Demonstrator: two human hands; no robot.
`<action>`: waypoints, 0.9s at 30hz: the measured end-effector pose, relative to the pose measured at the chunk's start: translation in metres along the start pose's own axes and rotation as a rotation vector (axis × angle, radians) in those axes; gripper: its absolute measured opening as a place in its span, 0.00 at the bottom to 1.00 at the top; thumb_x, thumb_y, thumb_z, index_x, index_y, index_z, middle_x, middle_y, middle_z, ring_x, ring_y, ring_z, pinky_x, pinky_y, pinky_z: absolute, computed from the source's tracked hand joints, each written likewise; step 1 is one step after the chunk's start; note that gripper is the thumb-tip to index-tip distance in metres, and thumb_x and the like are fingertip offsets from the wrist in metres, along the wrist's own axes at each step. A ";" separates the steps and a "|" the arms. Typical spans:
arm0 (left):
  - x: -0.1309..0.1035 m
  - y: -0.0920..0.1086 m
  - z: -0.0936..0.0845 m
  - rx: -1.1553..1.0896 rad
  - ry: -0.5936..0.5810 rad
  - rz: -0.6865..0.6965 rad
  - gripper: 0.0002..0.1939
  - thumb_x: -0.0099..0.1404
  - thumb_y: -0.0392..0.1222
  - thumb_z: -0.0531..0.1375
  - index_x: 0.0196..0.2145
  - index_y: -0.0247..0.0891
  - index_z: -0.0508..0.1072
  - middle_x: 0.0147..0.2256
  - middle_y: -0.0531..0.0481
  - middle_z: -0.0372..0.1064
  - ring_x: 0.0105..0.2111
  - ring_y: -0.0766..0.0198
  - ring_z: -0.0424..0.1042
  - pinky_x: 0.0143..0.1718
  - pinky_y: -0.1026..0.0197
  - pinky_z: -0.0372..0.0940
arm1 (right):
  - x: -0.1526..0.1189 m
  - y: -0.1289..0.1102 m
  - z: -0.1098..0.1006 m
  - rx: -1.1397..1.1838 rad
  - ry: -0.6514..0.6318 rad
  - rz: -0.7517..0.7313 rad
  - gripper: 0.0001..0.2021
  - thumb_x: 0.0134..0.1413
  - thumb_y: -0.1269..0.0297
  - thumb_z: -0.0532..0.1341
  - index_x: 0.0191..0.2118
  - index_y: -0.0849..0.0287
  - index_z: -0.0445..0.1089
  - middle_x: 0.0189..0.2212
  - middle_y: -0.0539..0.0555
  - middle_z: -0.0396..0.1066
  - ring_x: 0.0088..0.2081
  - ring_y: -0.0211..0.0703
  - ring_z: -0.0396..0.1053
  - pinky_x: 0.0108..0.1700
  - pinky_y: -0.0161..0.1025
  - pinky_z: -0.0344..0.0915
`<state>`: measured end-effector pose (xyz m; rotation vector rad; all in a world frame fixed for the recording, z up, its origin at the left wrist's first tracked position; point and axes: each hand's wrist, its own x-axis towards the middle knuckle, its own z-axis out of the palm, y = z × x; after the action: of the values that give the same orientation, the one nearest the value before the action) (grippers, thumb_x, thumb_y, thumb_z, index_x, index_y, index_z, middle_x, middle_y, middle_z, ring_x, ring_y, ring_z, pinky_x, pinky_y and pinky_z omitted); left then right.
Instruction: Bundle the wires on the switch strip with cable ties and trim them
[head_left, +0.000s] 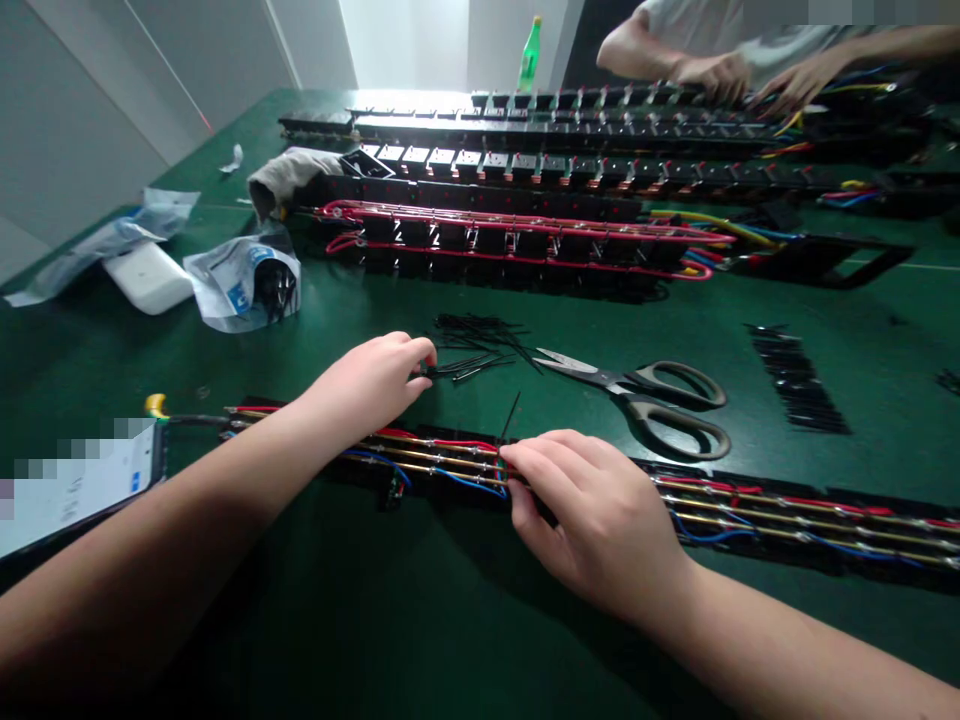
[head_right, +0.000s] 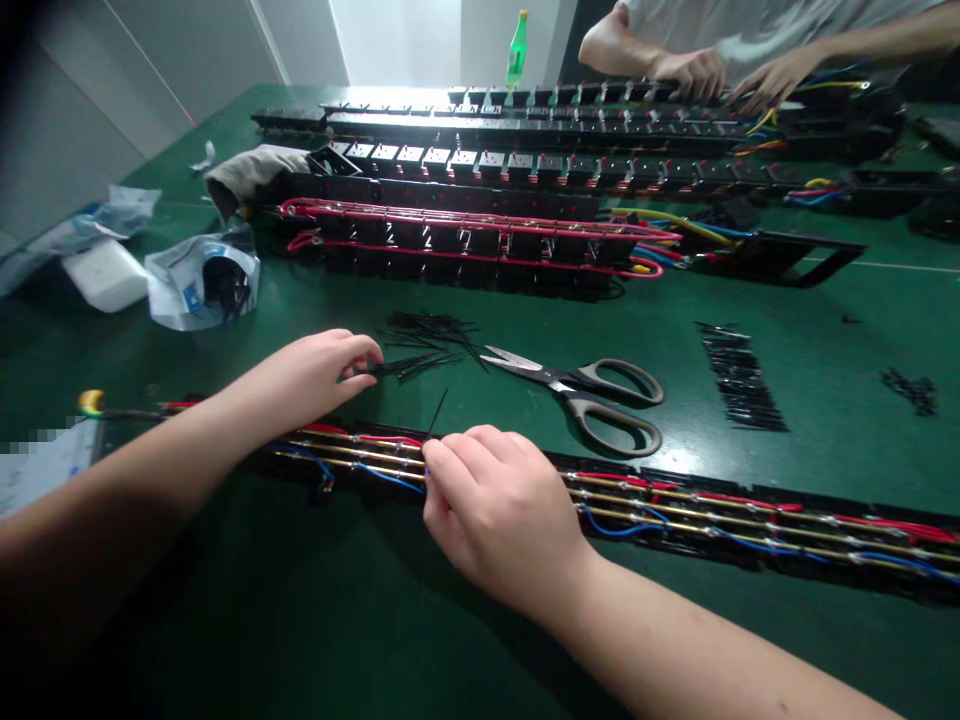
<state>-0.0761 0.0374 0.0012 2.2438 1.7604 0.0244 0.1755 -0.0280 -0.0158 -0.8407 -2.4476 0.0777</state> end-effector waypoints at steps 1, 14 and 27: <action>0.001 0.001 0.002 -0.004 0.003 -0.008 0.12 0.66 0.42 0.57 0.45 0.39 0.73 0.38 0.49 0.73 0.38 0.59 0.72 0.40 0.59 0.64 | 0.000 0.000 0.000 0.000 -0.003 0.002 0.07 0.61 0.70 0.59 0.41 0.64 0.72 0.35 0.55 0.77 0.36 0.44 0.71 0.40 0.42 0.68; -0.003 0.000 0.005 0.011 0.060 0.026 0.04 0.62 0.39 0.54 0.31 0.39 0.68 0.32 0.50 0.67 0.31 0.62 0.64 0.33 0.59 0.57 | 0.000 0.001 0.000 0.011 -0.022 0.008 0.08 0.61 0.70 0.58 0.42 0.64 0.73 0.35 0.55 0.77 0.36 0.44 0.72 0.40 0.42 0.69; -0.035 0.038 -0.009 -0.085 0.336 0.289 0.08 0.68 0.38 0.54 0.34 0.36 0.71 0.32 0.51 0.70 0.33 0.63 0.68 0.36 0.60 0.60 | -0.003 0.001 -0.001 0.049 0.089 -0.025 0.19 0.59 0.72 0.60 0.56 0.69 0.64 0.42 0.59 0.76 0.41 0.47 0.72 0.42 0.45 0.71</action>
<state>-0.0502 -0.0023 0.0243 2.5234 1.5266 0.5541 0.1785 -0.0289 -0.0164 -0.7750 -2.3630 0.0891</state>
